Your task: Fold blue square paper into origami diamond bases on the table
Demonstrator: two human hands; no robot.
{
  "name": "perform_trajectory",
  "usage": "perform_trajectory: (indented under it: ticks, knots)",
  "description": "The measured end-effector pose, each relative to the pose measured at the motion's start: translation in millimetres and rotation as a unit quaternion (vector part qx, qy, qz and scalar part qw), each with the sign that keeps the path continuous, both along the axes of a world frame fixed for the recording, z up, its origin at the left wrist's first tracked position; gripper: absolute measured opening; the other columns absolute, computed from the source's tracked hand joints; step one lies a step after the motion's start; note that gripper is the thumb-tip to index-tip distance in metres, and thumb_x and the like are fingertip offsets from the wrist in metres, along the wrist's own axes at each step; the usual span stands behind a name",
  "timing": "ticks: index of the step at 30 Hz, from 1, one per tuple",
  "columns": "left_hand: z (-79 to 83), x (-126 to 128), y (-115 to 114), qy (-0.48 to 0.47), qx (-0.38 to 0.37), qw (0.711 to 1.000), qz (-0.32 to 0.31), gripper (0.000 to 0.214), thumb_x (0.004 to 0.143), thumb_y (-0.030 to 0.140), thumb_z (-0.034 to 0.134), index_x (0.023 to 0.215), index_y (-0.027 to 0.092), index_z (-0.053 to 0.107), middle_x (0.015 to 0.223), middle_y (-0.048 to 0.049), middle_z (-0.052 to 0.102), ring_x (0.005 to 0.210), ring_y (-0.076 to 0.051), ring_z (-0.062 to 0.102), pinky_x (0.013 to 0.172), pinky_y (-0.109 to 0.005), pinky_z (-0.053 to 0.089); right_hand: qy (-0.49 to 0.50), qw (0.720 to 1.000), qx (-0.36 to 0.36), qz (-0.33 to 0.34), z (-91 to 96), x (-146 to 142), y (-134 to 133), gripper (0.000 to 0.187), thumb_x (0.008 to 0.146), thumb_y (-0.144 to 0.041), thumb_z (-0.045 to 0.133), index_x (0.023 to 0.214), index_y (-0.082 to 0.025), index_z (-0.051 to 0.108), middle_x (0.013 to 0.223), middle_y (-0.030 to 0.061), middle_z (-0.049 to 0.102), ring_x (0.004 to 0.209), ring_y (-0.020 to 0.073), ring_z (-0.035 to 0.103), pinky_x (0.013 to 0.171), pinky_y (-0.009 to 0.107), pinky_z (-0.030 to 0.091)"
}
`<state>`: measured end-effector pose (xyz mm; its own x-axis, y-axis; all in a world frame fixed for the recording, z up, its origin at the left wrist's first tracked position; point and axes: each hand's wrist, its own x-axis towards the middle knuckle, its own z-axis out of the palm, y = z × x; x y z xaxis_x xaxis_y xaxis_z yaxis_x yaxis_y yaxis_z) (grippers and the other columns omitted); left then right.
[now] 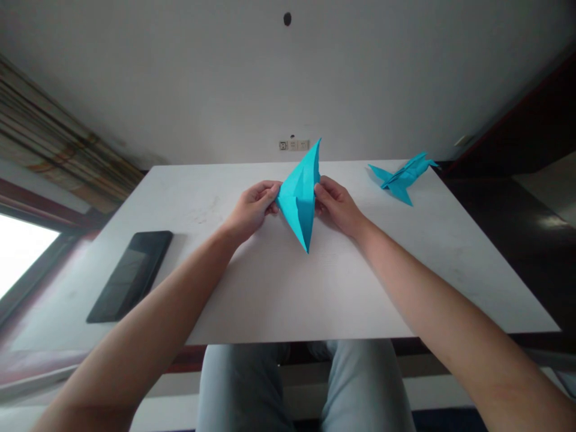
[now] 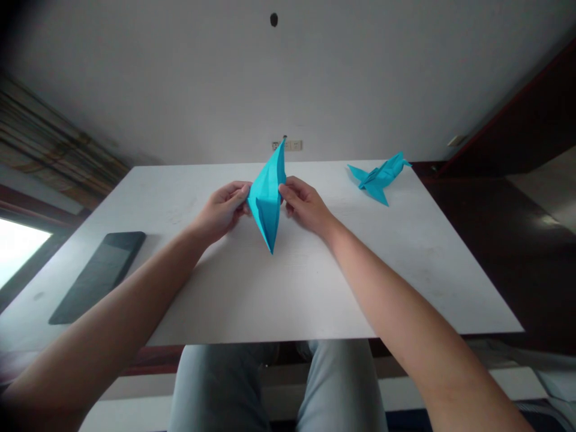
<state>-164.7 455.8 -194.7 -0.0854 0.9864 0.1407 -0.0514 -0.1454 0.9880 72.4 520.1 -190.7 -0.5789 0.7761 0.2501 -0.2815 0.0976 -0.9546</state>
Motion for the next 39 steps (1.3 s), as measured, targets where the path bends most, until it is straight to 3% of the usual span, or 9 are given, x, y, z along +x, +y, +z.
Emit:
perform_trajectory:
  ticks: [5, 8, 12, 19, 25, 29, 34, 36, 39]
  knots:
    - [1.4, 1, -1, -0.006, 0.012, 1.000, 0.007, 0.064, 0.083, 0.079, 0.102, 0.108, 0.023, 0.082, 0.071, 0.0024, 0.066, 0.061, -0.011, 0.058, 0.057, -0.024, 0.049, -0.004, 0.999, 0.032, -0.008, -6.4, 2, 7, 0.055, 0.095, -0.080, 0.091, 0.100, -0.030, 0.072, 0.079, -0.0052, 0.061, 0.067, 0.0156, 0.055, 0.063, 0.031, 0.048]
    - [4.6, 4, -2, 0.021, 0.039, 0.999, 0.030, 0.065, 0.085, 0.080, 0.101, 0.106, 0.021, 0.082, 0.077, 0.0007, 0.071, 0.064, -0.011, 0.062, 0.063, -0.025, 0.055, -0.032, 0.995, 0.087, -0.026, -8.5, 5, 11, 0.057, 0.088, -0.078, 0.097, 0.111, -0.030, 0.077, 0.099, 0.0005, 0.079, 0.089, 0.0234, 0.070, 0.083, 0.040, 0.065]
    - [8.1, 10, -5, 0.055, 0.065, 0.995, 0.044, 0.066, 0.085, 0.080, 0.100, 0.100, 0.019, 0.081, 0.089, -0.0040, 0.079, 0.071, -0.013, 0.070, 0.072, -0.029, 0.064, -0.060, 0.992, 0.104, -0.041, -12.7, 8, 14, 0.065, 0.081, -0.073, 0.104, 0.123, -0.031, 0.078, 0.117, 0.0050, 0.088, 0.112, 0.0323, 0.079, 0.106, 0.054, 0.069]
    - [11.4, 12, -11, 0.070, 0.053, 0.996, 0.002, 0.072, 0.087, 0.085, 0.097, 0.109, 0.018, 0.084, 0.101, -0.0081, 0.086, 0.090, -0.020, 0.081, 0.092, -0.037, 0.071, -0.030, 0.989, 0.091, -0.115, -15.4, 6, 13, 0.060, 0.079, -0.070, 0.107, 0.117, -0.031, 0.083, 0.107, 0.0008, 0.087, 0.101, 0.0285, 0.079, 0.100, 0.050, 0.070]
    - [16.3, 14, -16, 0.029, -0.003, 0.999, -0.015, 0.076, 0.090, 0.091, 0.090, 0.120, 0.020, 0.086, 0.112, -0.0090, 0.088, 0.100, -0.022, 0.082, 0.093, -0.035, 0.069, -0.033, 0.980, 0.183, -0.072, -4.2, 12, 7, 0.012, 0.100, -0.041, 0.090, 0.107, -0.032, 0.093, 0.116, 0.0029, 0.088, 0.116, 0.0294, 0.080, 0.114, 0.052, 0.063]
    - [18.5, 16, -19, 0.005, -0.058, 0.998, -0.007, 0.079, 0.086, 0.090, 0.092, 0.123, 0.020, 0.084, 0.107, -0.0083, 0.086, 0.093, -0.022, 0.080, 0.078, -0.031, 0.064, -0.060, 0.966, 0.243, -0.069, -0.9, 14, 2, 0.021, 0.100, -0.026, 0.082, 0.109, -0.037, 0.097, 0.133, 0.0043, 0.084, 0.132, 0.0310, 0.077, 0.120, 0.054, 0.060]
    - [17.4, 13, -19, 0.017, -0.047, 0.999, -0.001, 0.065, 0.080, 0.068, 0.106, 0.114, 0.018, 0.085, 0.106, -0.0093, 0.088, 0.094, -0.022, 0.077, 0.079, -0.031, 0.062, -0.084, 0.964, 0.241, -0.072, -2.9, 12, 3, 0.011, 0.099, -0.031, 0.086, 0.100, -0.035, 0.096, 0.137, 0.0050, 0.081, 0.134, 0.0325, 0.074, 0.121, 0.055, 0.059]
    - [15.2, 10, -15, 0.009, -0.029, 0.999, 0.028, 0.062, 0.079, 0.065, 0.107, 0.113, 0.018, 0.085, 0.107, -0.0096, 0.089, 0.095, -0.023, 0.078, 0.080, -0.032, 0.062, -0.084, 0.968, 0.228, -0.064, -0.7, 12, 3, 0.012, 0.101, -0.037, 0.084, 0.104, -0.033, 0.095, 0.134, 0.0061, 0.082, 0.133, 0.0320, 0.074, 0.118, 0.052, 0.061]
    - [11.6, 5, -10, 0.017, -0.007, 0.996, 0.082, 0.058, 0.081, 0.063, 0.104, 0.113, 0.019, 0.084, 0.108, -0.0094, 0.089, 0.096, -0.023, 0.079, 0.080, -0.032, 0.063, -0.090, 0.985, 0.143, -0.028, 4.6, 13, 1, 0.027, 0.108, -0.048, 0.074, 0.112, -0.029, 0.094, 0.118, 0.0068, 0.084, 0.111, 0.0278, 0.076, 0.100, 0.044, 0.067]
